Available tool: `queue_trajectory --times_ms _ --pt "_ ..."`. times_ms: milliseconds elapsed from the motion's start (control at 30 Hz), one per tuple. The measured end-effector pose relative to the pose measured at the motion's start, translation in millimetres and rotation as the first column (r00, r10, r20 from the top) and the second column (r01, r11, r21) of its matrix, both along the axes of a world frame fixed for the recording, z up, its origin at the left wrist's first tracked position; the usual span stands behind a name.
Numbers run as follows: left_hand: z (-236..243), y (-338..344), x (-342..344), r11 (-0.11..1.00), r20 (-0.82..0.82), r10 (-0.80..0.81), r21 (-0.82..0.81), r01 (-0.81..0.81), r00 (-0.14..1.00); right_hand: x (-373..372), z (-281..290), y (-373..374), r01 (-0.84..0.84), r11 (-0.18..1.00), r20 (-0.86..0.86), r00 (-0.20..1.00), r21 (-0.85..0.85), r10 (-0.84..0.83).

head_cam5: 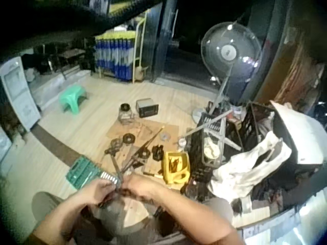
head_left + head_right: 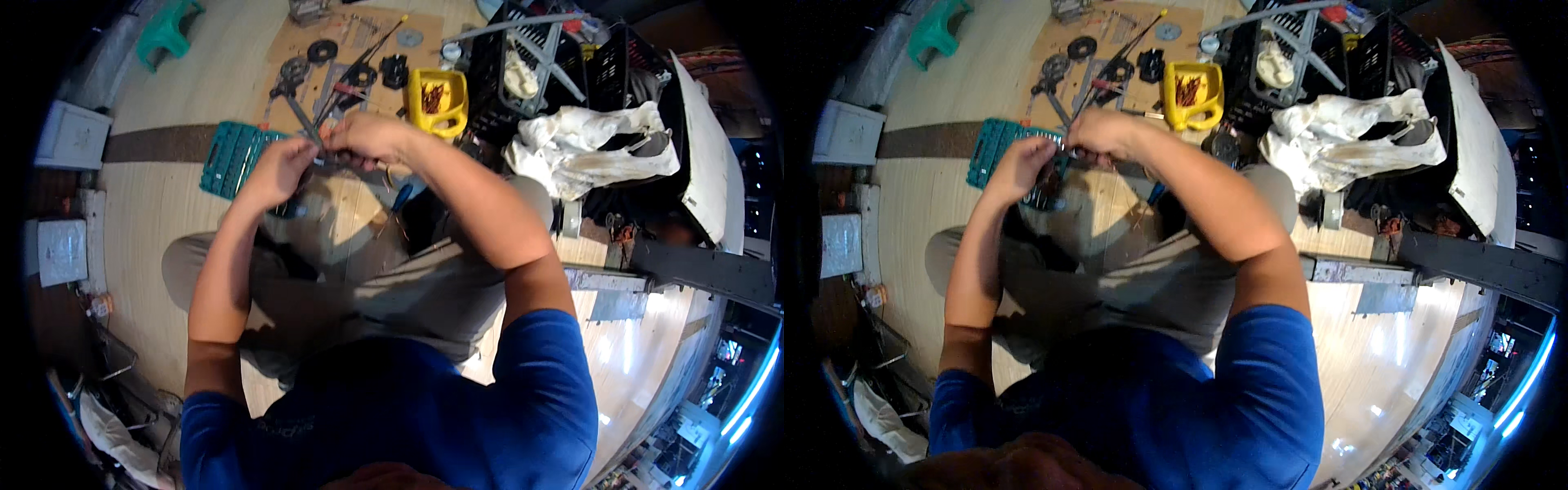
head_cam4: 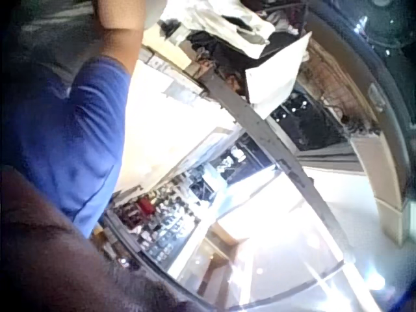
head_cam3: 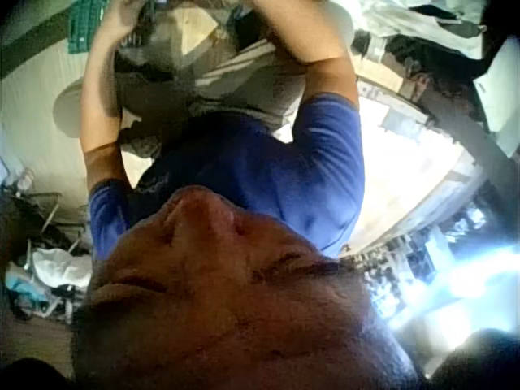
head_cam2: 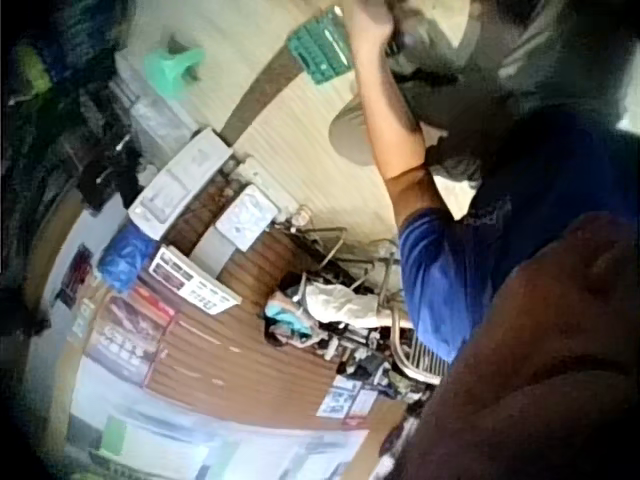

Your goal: The person manipulates an electric motor component, using a small tool to separate or adjust internal wiring and coils.

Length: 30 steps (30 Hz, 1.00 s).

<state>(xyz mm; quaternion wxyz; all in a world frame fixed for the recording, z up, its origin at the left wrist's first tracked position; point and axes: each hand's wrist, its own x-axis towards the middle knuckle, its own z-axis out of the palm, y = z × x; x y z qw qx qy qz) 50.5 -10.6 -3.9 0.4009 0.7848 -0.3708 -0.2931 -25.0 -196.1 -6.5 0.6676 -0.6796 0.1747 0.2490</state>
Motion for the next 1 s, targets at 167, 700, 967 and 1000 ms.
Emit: queue_trajectory --times_ms 167,700,967,1000 --pt "-2.0 2.1 -2.6 0.997 0.001 0.075 0.003 -0.075 0.997 0.2 -0.9 8.6 0.086 0.992 0.062 0.994 0.090 -0.092" --pt "-4.1 -11.6 -6.8 0.636 -0.664 0.097 -0.532 -0.560 0.741 -14.2 23.5 15.8 0.058 0.836 0.413 0.886 -0.546 0.209" --pt "13.1 -12.8 -14.2 0.578 -0.714 -0.002 -0.572 -0.582 0.700 -110.3 -26.2 57.1 0.101 0.927 0.074 0.994 -0.362 -0.079" --pt "15.5 -11.3 -15.7 0.564 -0.718 0.001 -0.574 -0.593 0.696 -114.4 -21.0 68.7 0.161 0.984 -0.118 0.978 -0.081 -0.169"
